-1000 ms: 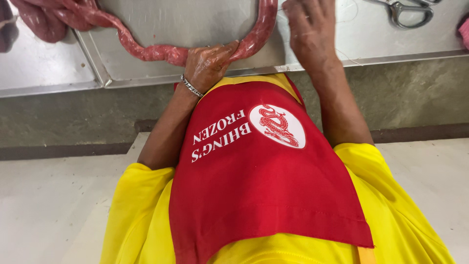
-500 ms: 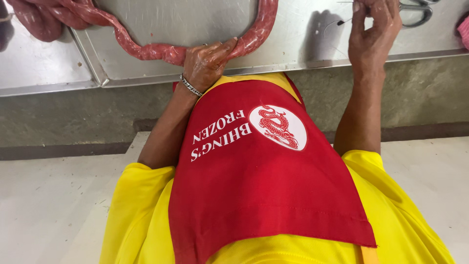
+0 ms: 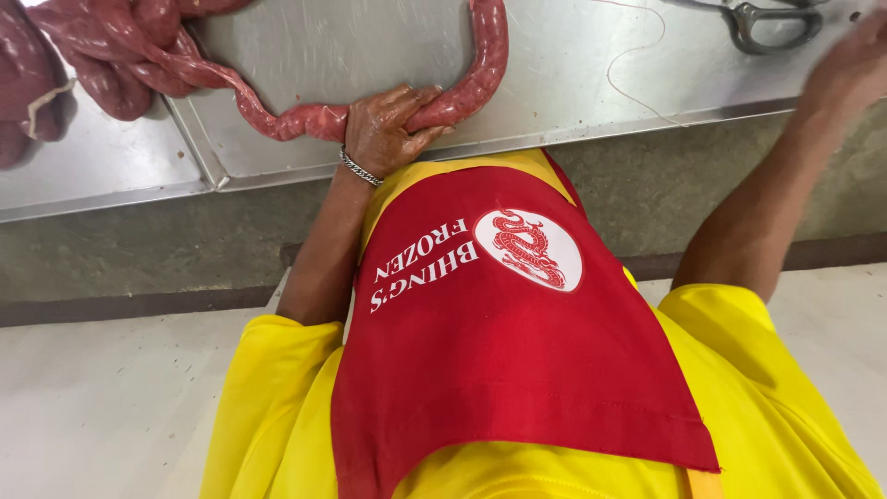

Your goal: The person ties sections of long, meat-filled casings with a string to create a chain of individual sausages on a stainless steel table, occasionally using scissors to cut the string.

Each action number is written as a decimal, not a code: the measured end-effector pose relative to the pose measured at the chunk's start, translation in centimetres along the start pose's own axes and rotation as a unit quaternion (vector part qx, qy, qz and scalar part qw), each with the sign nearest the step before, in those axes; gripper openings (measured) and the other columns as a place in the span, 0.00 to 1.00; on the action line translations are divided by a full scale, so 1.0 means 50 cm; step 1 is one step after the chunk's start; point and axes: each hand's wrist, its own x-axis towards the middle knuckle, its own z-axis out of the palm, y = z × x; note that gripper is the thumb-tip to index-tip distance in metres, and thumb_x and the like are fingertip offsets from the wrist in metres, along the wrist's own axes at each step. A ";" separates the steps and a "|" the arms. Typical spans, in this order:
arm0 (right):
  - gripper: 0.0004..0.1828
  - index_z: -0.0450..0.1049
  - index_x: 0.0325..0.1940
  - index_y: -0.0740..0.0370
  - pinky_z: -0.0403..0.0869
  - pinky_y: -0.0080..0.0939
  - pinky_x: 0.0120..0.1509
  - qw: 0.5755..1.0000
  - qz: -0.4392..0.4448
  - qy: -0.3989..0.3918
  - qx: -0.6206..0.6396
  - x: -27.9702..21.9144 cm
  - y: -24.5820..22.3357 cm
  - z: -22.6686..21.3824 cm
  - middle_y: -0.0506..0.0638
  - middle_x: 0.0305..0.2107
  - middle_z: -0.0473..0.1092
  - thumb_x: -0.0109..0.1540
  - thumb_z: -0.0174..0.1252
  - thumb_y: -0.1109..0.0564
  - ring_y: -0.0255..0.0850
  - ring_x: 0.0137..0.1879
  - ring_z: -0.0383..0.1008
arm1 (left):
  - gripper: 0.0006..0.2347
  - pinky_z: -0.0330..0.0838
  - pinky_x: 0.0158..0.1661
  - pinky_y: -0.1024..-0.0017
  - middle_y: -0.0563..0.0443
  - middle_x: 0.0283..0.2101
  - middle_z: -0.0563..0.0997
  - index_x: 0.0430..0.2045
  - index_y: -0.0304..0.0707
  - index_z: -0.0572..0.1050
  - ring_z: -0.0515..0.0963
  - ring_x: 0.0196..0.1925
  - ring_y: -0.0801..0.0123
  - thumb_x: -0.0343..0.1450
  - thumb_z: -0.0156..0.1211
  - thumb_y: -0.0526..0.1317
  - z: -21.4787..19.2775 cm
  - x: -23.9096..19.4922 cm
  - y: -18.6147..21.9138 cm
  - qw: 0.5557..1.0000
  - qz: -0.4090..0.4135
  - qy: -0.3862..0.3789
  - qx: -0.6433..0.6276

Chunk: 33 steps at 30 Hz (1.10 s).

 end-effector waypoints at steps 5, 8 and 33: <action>0.45 0.65 0.67 0.65 0.67 0.59 0.69 0.745 -0.574 -0.252 0.226 -0.310 -0.516 0.058 0.62 0.58 0.68 0.56 0.78 0.41 0.59 0.65 0.67 | 0.20 0.77 0.35 0.62 0.45 0.36 0.83 0.45 0.36 0.81 0.83 0.33 0.54 0.65 0.79 0.47 0.002 0.006 -0.003 0.999 -0.006 -0.006 -0.034; 0.37 0.76 0.58 0.57 0.71 0.53 0.67 0.656 -0.671 -0.302 0.168 -0.405 -0.763 -0.011 0.52 0.44 0.75 0.48 0.74 0.43 0.48 0.55 0.76 | 0.18 0.79 0.40 0.62 0.43 0.40 0.84 0.44 0.33 0.80 0.85 0.39 0.52 0.66 0.78 0.43 0.003 -0.005 -0.014 0.998 -0.008 0.007 -0.058; 0.15 0.72 0.46 0.58 0.71 0.48 0.47 0.591 0.255 -0.183 0.743 -0.212 -0.212 -0.281 0.53 0.42 0.69 0.76 0.45 0.48 0.44 0.45 0.72 | 0.13 0.75 0.46 0.57 0.42 0.41 0.80 0.46 0.33 0.73 0.79 0.43 0.53 0.74 0.65 0.42 0.106 0.114 0.029 0.982 -0.104 -0.072 0.142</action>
